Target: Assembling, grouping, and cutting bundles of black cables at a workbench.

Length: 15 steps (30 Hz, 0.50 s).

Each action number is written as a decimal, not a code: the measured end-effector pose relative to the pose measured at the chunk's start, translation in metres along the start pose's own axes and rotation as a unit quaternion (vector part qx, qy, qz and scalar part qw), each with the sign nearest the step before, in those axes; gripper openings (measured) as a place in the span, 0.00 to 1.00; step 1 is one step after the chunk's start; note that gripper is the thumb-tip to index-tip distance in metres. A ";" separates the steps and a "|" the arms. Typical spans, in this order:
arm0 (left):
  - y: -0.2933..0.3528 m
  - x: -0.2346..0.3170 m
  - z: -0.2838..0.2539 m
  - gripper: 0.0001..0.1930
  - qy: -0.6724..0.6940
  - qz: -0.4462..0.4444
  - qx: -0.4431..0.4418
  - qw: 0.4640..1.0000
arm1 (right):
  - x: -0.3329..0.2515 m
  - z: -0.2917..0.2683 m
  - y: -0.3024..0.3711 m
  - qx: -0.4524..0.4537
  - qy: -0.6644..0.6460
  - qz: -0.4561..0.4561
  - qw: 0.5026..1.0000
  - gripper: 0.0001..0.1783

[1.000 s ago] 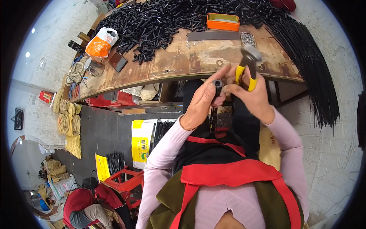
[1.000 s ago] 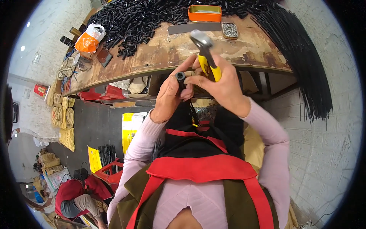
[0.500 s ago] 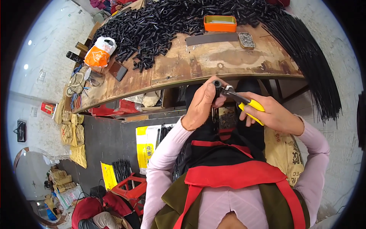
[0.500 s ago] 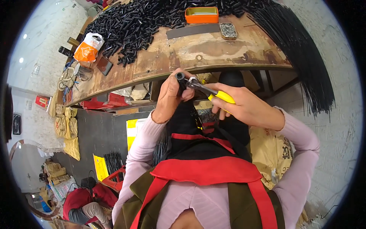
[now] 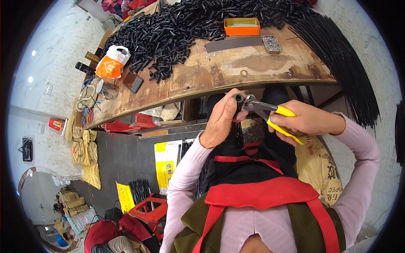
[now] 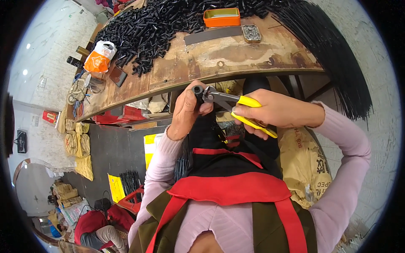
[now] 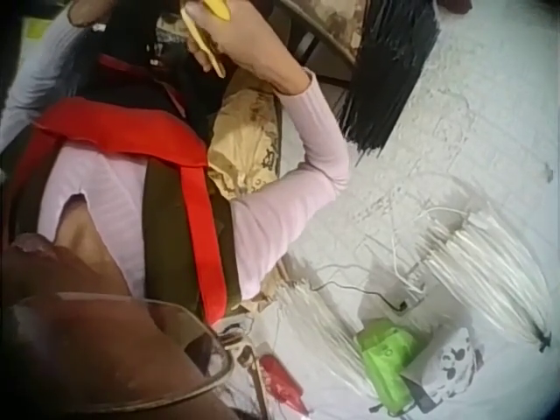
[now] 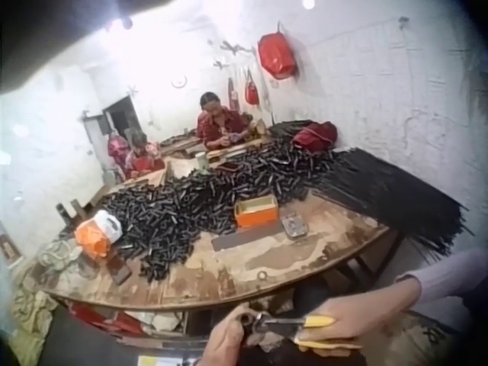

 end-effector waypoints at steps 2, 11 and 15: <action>-0.001 0.001 0.000 0.25 0.005 0.003 -0.006 1.000 | 0.000 0.003 0.006 0.071 0.061 -0.053 0.994 0.13; -0.008 0.001 0.012 0.26 -0.001 -0.022 -0.042 0.999 | -0.016 -0.004 0.024 0.094 0.154 -0.001 0.984 0.15; -0.014 0.006 0.006 0.22 -0.033 -0.023 0.062 0.997 | -0.009 -0.011 0.011 0.116 0.106 0.028 0.987 0.17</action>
Point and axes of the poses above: each hand's wrist, its own y-axis away from the middle knuckle, its own z-axis out of the palm, x = y × z, the point moved 3 cm from there along -y, towards the middle knuckle, and after that the axes turned 2 degrees about -z, right-handed, at the moved point
